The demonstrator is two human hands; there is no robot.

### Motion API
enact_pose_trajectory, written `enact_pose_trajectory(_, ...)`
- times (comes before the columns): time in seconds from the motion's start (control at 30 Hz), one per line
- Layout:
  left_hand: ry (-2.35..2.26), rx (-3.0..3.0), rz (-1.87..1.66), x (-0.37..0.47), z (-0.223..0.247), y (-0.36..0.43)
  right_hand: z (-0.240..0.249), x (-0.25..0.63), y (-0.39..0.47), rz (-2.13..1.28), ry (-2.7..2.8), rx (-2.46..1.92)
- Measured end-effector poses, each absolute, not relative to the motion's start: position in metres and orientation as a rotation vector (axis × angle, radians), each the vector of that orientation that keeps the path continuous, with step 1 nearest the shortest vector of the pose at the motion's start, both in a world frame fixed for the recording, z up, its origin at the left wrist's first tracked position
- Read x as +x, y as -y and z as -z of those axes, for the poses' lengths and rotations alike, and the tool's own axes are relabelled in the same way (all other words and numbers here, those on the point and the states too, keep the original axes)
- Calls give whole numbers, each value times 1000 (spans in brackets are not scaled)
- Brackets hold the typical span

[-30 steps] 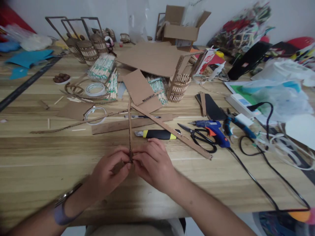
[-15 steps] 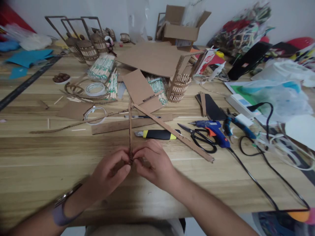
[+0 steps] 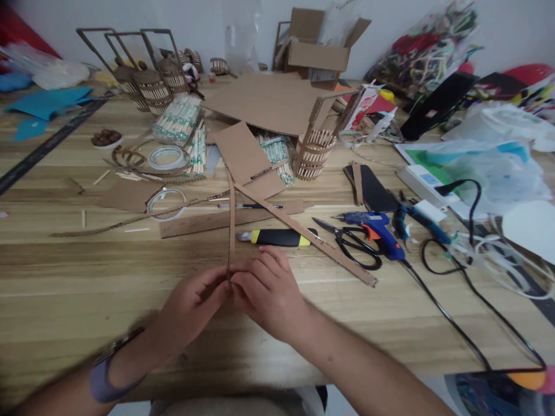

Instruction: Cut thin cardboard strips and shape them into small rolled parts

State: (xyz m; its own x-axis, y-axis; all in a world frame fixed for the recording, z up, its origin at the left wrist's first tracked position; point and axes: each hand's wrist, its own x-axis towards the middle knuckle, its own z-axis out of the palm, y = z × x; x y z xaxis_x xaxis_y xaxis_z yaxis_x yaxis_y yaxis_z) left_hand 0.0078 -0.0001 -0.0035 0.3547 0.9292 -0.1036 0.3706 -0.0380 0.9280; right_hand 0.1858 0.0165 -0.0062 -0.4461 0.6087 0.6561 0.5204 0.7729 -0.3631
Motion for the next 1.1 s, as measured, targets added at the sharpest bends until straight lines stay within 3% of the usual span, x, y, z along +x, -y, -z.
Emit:
enact_pose_trajectory(0.63, -1151, 1535, -758, 10, 5, 10, -1, 183, -10, 61, 2173, -825)
enact_pose_trajectory(1.1, -1167, 1600, -723, 11, 5, 2, 1, 184, -16, -254, 2065, -900)
